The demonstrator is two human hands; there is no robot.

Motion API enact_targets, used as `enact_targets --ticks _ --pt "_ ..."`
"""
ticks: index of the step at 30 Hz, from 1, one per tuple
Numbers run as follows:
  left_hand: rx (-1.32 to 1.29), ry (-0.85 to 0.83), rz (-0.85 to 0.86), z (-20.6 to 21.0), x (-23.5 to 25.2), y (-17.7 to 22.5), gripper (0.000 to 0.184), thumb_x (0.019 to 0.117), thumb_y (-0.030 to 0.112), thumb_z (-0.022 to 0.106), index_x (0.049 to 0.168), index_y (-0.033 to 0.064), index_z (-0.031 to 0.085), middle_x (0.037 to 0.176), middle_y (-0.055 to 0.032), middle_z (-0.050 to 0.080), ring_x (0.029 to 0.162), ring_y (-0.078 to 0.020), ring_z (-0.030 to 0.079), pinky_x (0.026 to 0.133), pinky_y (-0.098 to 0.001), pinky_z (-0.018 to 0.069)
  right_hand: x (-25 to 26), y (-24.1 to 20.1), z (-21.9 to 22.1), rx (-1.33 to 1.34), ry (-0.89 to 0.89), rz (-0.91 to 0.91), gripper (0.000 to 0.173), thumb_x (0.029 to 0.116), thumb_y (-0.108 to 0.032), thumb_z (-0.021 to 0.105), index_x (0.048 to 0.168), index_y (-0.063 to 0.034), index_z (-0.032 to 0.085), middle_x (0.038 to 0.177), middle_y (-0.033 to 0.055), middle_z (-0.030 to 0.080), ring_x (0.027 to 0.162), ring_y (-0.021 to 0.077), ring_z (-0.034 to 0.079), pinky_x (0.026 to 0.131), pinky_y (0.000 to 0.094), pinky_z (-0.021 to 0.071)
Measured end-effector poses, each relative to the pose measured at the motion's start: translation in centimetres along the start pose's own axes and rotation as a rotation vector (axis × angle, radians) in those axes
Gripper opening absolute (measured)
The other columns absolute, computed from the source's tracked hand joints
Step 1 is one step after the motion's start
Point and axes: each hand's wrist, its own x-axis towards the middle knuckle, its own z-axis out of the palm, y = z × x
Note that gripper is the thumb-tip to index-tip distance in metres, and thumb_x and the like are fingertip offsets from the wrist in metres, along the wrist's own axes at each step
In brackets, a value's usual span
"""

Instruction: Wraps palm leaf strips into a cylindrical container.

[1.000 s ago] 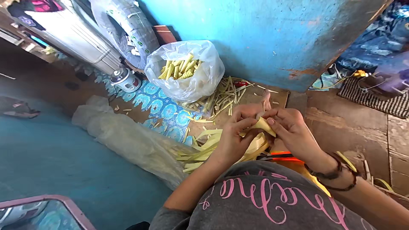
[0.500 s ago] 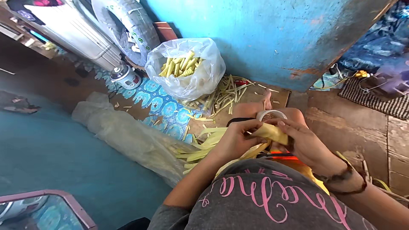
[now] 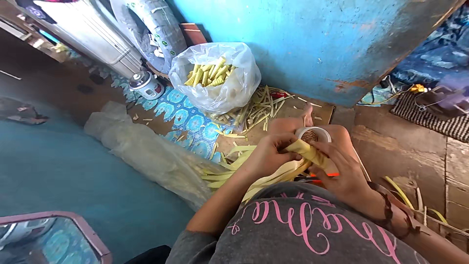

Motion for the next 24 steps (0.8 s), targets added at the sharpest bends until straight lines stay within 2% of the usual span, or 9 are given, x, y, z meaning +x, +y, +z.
enact_targets --ticks 4,7,9,14,16,18,20,22,24 --pt "-0.065 -0.03 0.02 0.1 -0.2 0.1 0.018 0.0893 0.005 0.076 0.106 0.0007 0.07 0.094 0.0 0.072 0.087 -0.0012 0.068 0.082 -0.0215 0.0581 0.7 -1.6 -1.5 0.728 -0.099 0.629 0.041 0.1104 -0.02 0.027 0.129 -0.0092 0.062 0.077 -0.0044 0.069 0.054 0.0003 0.06 0.05 0.0151 0.0517" --pt "-0.013 -0.006 0.012 0.1 0.0 -0.2 0.012 0.0916 0.007 0.074 0.102 0.0017 0.071 0.092 0.0004 0.072 0.086 -0.0002 0.066 0.082 -0.0215 0.0563 0.0 -0.9 -1.5 0.309 -0.09 0.31 0.04 0.1074 -0.03 0.048 0.136 -0.0046 0.06 0.105 -0.0024 0.071 0.086 0.0005 0.067 0.076 0.0184 0.0576" --pt "-0.001 0.011 0.006 0.0 0.1 -0.5 0.014 0.0907 0.009 0.076 0.103 0.0033 0.071 0.088 0.0007 0.071 0.079 -0.0012 0.065 0.076 -0.0217 0.0557 -0.6 0.1 -0.9 0.042 -0.029 0.062 0.052 0.1052 -0.04 0.054 0.136 0.001 0.061 0.124 0.0111 0.067 0.108 0.0103 0.065 0.092 0.0274 0.0562" --pt "-0.07 -0.069 0.008 -0.1 0.1 -0.2 0.017 0.0928 0.005 0.072 0.109 0.0004 0.069 0.096 -0.0001 0.072 0.089 -0.0011 0.067 0.085 -0.022 0.0571 -0.1 -1.2 -1.5 0.684 -0.064 0.606 0.039 0.1108 -0.021 0.027 0.126 -0.0085 0.061 0.079 -0.0028 0.072 0.057 0.0027 0.065 0.051 0.0168 0.0544" --pt "-0.037 -0.041 0.01 -0.2 0.3 -0.5 0.016 0.0942 0.007 0.071 0.109 0.0011 0.07 0.095 -0.0005 0.072 0.087 -0.0014 0.067 0.083 -0.0222 0.0563 -1.0 -0.4 -1.1 0.208 -0.009 0.238 0.037 0.1065 -0.026 0.052 0.133 -0.003 0.061 0.104 -0.0012 0.072 0.086 0.0008 0.068 0.074 0.0174 0.0581" --pt "-0.023 -0.022 0.011 -0.5 0.4 -0.7 0.017 0.0938 0.008 0.072 0.109 0.0021 0.069 0.092 -0.0005 0.071 0.083 -0.0023 0.066 0.08 -0.0224 0.0565 -1.4 0.6 -0.9 -0.137 0.039 -0.069 0.049 0.1027 -0.034 0.061 0.135 0.0025 0.059 0.12 0.0173 0.067 0.108 0.0167 0.066 0.094 0.0289 0.0546" --pt "-0.03 -0.063 0.012 -0.5 0.5 -0.8 0.018 0.094 0.009 0.072 0.11 0.0016 0.069 0.093 -0.0005 0.071 0.084 -0.0019 0.066 0.08 -0.0221 0.0565 -1.6 0.3 -1.1 0.136 0.009 0.141 0.035 0.1061 -0.019 0.052 0.134 -0.0006 0.062 0.111 0.0044 0.072 0.09 0.0029 0.067 0.079 0.0175 0.056" --pt "-0.041 -0.112 0.009 -0.5 0.4 -0.7 0.017 0.0954 0.008 0.07 0.11 0.0013 0.068 0.094 0.0008 0.07 0.086 0.0002 0.065 0.082 -0.0205 0.0555 -1.0 -1.0 -1.4 0.732 -0.021 0.594 0.04 0.1112 -0.022 0.028 0.119 -0.0107 0.065 0.075 -0.0035 0.07 0.054 0.0011 0.06 0.049 0.0156 0.0512" --pt "-0.022 -0.111 0.013 -0.4 0.5 -0.7 0.015 0.0962 0.008 0.069 0.109 0.0009 0.068 0.093 0.0007 0.069 0.085 0.0007 0.064 0.081 -0.0201 0.0547 -1.1 -1.2 -1.6 0.795 -0.039 0.623 0.041 0.1106 -0.024 0.026 0.123 -0.0118 0.063 0.075 -0.0018 0.072 0.054 0.0048 0.065 0.047 0.0197 0.0548"
